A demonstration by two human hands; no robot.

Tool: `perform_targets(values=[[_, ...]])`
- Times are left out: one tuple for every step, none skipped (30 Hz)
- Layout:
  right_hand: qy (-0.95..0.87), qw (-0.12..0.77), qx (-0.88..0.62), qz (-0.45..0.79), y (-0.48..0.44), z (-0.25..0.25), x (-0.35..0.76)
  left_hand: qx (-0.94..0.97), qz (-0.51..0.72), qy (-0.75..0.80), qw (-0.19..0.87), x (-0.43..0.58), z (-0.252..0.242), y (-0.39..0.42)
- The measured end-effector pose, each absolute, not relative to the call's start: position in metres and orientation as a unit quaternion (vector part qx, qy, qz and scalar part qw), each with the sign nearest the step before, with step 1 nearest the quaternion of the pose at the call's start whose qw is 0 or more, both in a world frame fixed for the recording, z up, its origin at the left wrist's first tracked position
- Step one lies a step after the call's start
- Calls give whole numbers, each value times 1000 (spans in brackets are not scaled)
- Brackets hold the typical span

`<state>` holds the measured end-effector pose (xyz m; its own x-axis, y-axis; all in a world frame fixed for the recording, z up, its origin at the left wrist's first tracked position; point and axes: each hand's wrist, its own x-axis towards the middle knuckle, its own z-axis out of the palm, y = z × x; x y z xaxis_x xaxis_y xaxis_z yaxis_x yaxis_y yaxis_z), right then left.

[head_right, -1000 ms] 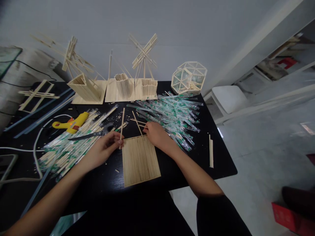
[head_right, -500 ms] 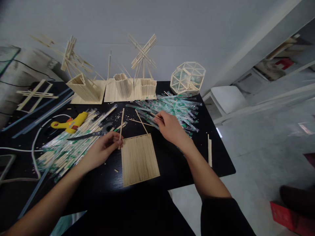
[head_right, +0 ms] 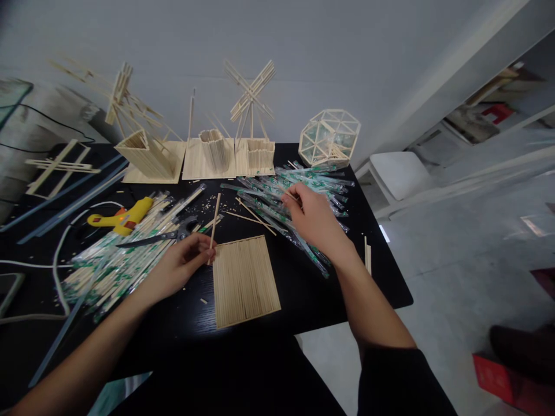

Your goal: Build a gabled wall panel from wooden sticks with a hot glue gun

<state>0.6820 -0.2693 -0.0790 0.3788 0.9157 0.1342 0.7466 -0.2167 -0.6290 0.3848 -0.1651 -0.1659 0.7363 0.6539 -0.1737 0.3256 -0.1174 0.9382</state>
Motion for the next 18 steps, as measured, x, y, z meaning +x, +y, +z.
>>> perform_targets(values=[[-541, 313, -770, 129, -269, -78, 682, 733, 144, 334, 574, 384, -166, -165], [-541, 311, -771, 125, -269, -77, 683, 734, 144, 333, 574, 384, -166, -166], [-541, 311, -773, 119, -269, -76, 683, 734, 145, 333, 575, 384, -166, -166], [-541, 310, -773, 115, -268, -74, 684, 733, 145, 332, 575, 384, -165, -166], [-541, 311, -773, 111, -268, -72, 685, 733, 144, 332, 575, 383, -165, -166], [-542, 313, -773, 106, -268, -70, 686, 733, 144, 333, 575, 383, -165, -166], [-540, 317, -773, 100, -267, -67, 687, 733, 144, 333, 576, 383, -165, -166], [-538, 321, -774, 93, -267, -65, 689, 733, 145, 333, 576, 383, -165, -166], [-535, 324, -775, 86, -267, -62, 690, 733, 144, 332, 576, 383, -166, -166], [-533, 327, -776, 80, -267, -60, 692, 733, 143, 331, 577, 382, -166, -165], [-530, 330, -778, 75, -267, -58, 693, 733, 143, 330, 578, 382, -166, -165], [-528, 333, -778, 71, -268, -56, 695, 733, 142, 329, 578, 382, -166, -165], [-525, 338, -778, 66, -268, -53, 696, 733, 140, 330, 578, 382, -166, -165], [-522, 344, -778, 61, -268, -50, 697, 734, 138, 330, 577, 381, -166, -165], [-519, 354, -777, 53, -268, -47, 698, 735, 136, 331, 576, 381, -166, -166], [-515, 363, -775, 45, -268, -44, 700, 735, 135, 332, 576, 381, -166, -166], [-511, 372, -774, 36, -268, -40, 701, 735, 134, 332, 576, 381, -167, -166], [-508, 386, -769, 25, -268, -37, 703, 733, 134, 333, 578, 381, -167, -166]])
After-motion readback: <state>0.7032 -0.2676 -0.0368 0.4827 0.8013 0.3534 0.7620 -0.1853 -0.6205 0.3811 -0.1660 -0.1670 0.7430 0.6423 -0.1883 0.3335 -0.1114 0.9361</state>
